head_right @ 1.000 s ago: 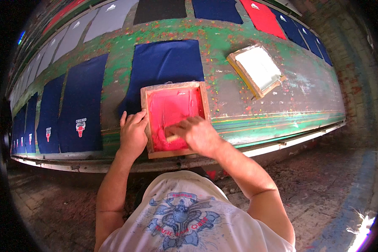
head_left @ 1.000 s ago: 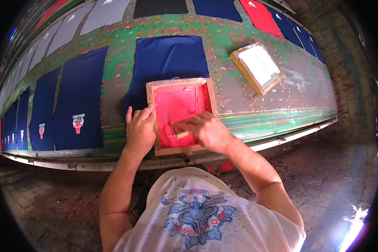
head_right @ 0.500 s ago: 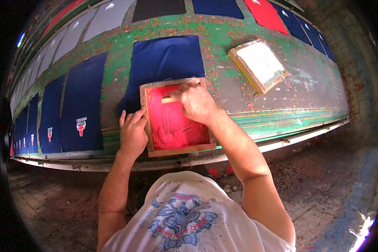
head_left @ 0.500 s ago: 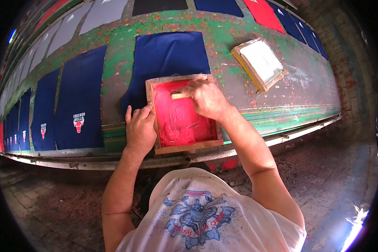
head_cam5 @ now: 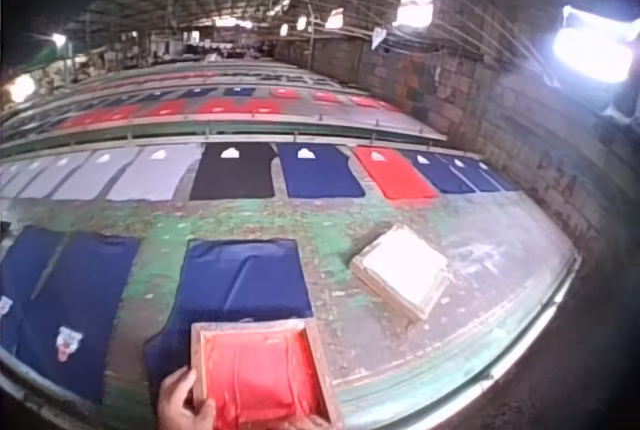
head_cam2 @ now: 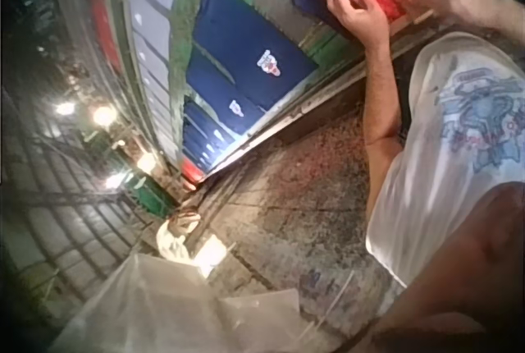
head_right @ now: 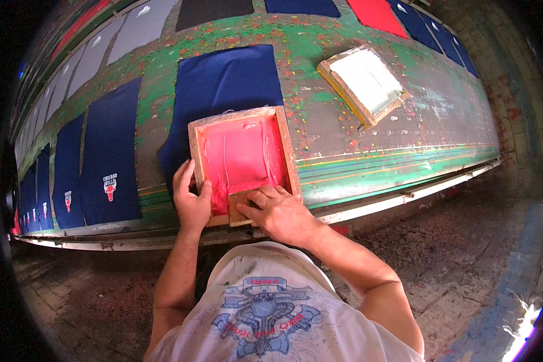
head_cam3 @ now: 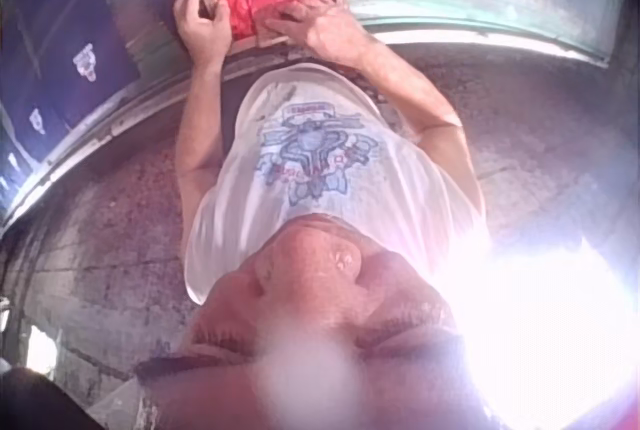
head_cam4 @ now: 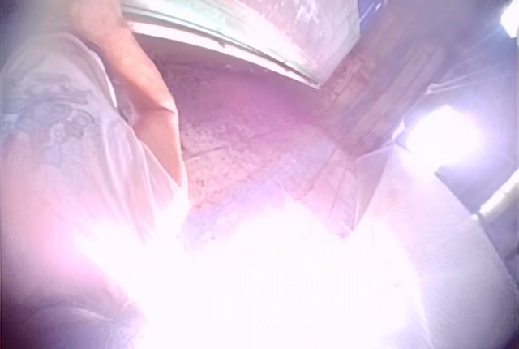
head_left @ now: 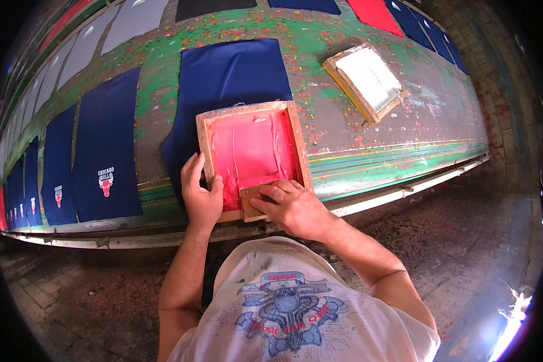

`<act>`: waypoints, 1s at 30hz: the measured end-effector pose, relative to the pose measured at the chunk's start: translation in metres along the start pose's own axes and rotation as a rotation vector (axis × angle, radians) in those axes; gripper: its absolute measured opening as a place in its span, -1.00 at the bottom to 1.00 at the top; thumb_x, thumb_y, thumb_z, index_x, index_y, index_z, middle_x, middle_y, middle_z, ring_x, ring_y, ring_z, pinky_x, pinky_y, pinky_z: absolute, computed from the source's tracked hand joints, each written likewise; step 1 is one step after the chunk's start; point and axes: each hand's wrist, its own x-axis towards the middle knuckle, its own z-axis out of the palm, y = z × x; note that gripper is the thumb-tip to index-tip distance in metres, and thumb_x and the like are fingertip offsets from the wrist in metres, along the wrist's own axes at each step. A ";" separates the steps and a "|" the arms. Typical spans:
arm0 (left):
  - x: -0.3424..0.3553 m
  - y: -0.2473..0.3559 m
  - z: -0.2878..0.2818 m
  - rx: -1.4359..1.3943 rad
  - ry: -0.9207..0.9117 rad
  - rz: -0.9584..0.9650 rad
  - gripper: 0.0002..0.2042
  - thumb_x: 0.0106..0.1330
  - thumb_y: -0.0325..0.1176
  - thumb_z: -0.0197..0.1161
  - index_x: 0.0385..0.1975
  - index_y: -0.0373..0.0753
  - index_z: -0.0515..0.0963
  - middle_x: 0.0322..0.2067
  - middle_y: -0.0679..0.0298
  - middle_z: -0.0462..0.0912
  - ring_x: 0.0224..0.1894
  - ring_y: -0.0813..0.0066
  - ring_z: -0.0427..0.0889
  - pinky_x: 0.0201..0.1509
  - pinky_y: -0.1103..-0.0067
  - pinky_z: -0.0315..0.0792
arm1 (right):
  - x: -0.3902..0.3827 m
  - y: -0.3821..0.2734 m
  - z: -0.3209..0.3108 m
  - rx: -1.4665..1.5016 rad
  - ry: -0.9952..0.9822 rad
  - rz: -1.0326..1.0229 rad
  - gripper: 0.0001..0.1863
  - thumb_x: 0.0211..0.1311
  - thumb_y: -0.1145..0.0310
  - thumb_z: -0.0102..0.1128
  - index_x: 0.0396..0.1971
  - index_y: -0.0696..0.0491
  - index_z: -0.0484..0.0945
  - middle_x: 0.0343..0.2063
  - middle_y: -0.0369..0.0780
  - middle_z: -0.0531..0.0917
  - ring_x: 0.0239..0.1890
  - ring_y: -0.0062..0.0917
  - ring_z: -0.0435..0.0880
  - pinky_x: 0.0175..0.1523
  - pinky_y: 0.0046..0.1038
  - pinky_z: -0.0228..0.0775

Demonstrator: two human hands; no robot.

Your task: The person screen prints a logo onto multiple t-shirts using a squeegee and ink. They apply white ink first, then switch to red ink, printing the same logo onto blue, black, and red shirts laid out on a long table.

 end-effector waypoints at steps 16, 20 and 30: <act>-0.016 -0.004 0.005 -0.136 0.024 -0.187 -0.44 0.21 -0.71 0.43 0.27 -0.27 0.72 0.29 -0.02 0.75 0.35 0.09 0.73 0.47 0.33 0.55 | 0.191 0.159 -0.028 0.136 -0.259 0.208 -0.10 0.69 -0.45 -0.20 0.29 0.09 0.75 0.23 0.05 0.79 0.34 0.09 0.71 0.44 0.04 0.52; -0.022 -0.005 0.005 -0.128 0.042 -0.126 -0.60 0.22 -0.70 0.44 0.08 -0.32 0.74 0.31 -0.05 0.74 0.39 0.06 0.71 0.49 0.30 0.54 | 0.208 0.169 -0.037 0.217 -0.457 0.224 0.00 0.66 -0.54 -0.30 0.19 0.12 0.80 0.23 0.05 0.79 0.35 0.10 0.69 0.45 -0.01 0.51; -0.024 -0.004 0.003 -0.445 0.119 -0.170 -0.64 0.25 -0.72 0.48 0.03 -0.32 0.68 0.36 -0.14 0.69 0.41 0.12 0.69 0.46 0.31 0.59 | 0.207 0.169 -0.074 0.239 -0.301 0.280 0.04 0.65 -0.57 -0.32 0.41 0.11 0.66 0.40 0.08 0.68 0.49 0.01 0.61 0.61 -0.06 0.38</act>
